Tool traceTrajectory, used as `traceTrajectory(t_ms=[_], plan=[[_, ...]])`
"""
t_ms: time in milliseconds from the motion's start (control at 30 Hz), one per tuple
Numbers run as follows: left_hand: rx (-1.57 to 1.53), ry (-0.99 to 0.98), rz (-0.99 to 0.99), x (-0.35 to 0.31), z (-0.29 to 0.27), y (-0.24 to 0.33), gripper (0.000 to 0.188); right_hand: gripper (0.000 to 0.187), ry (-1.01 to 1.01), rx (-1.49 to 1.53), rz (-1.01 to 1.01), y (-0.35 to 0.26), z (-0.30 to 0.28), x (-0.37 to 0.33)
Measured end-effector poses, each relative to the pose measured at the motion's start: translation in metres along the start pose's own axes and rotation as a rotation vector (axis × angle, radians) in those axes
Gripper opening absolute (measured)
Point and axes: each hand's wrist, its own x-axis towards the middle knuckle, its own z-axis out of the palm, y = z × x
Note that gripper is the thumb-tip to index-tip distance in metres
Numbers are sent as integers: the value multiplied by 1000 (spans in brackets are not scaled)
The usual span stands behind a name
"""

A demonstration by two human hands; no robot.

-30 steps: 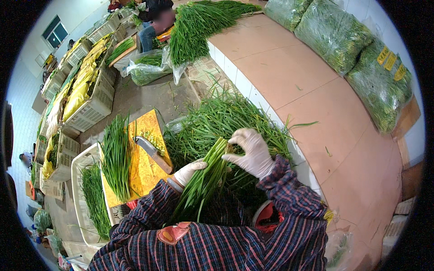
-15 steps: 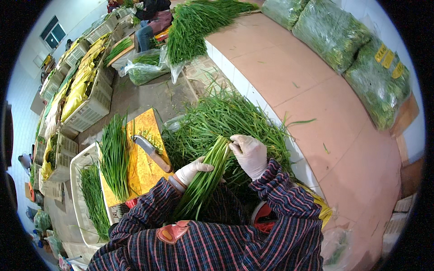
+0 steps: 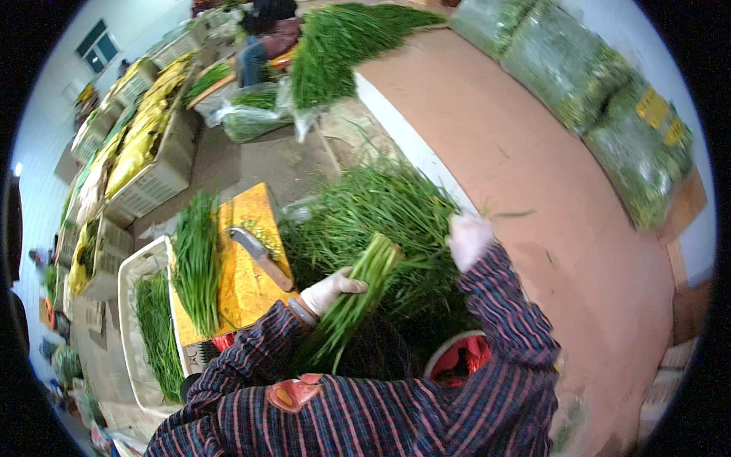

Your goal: The person gathers green onions from a white basket, aligns them into bundles, and ties them with red rubber bands. The person uses a knife to trim the ends of the bundles and places the finished bundles into a basket.

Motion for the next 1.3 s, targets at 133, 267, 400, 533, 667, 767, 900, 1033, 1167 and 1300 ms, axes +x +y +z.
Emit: traceTrajectory(t_ms=[133,267,400,533,667,767,900,1033,1167,1300], plan=[[70,-2,29,-2,6,3,59,68,-625,1072,198,-45,-42,-14],[593,60,323,3,40,12,99,77,-508,2132,258,-89,0,-43],[1028,569,371,-39,59,16,103,46,-474,2151,297,-156,-22,-12],[1068,715,529,-95,68,39,102,26,-420,1900,242,-211,-80,9],[1053,779,887,-169,67,63,98,21,-534,1878,142,-244,-153,46],[884,929,1028,-253,41,57,83,17,-400,1790,-77,-268,-234,66],[636,1326,717,-338,-17,21,71,14,-151,1495,-402,-258,-310,114],[881,1628,356,-369,-79,-20,67,17,-141,1167,-829,-304,-346,77],[1010,1425,435,-337,-54,-4,57,20,24,1014,-668,-305,-344,102],[1305,1100,192,-265,-72,0,37,19,24,1016,-584,-305,-335,112]])
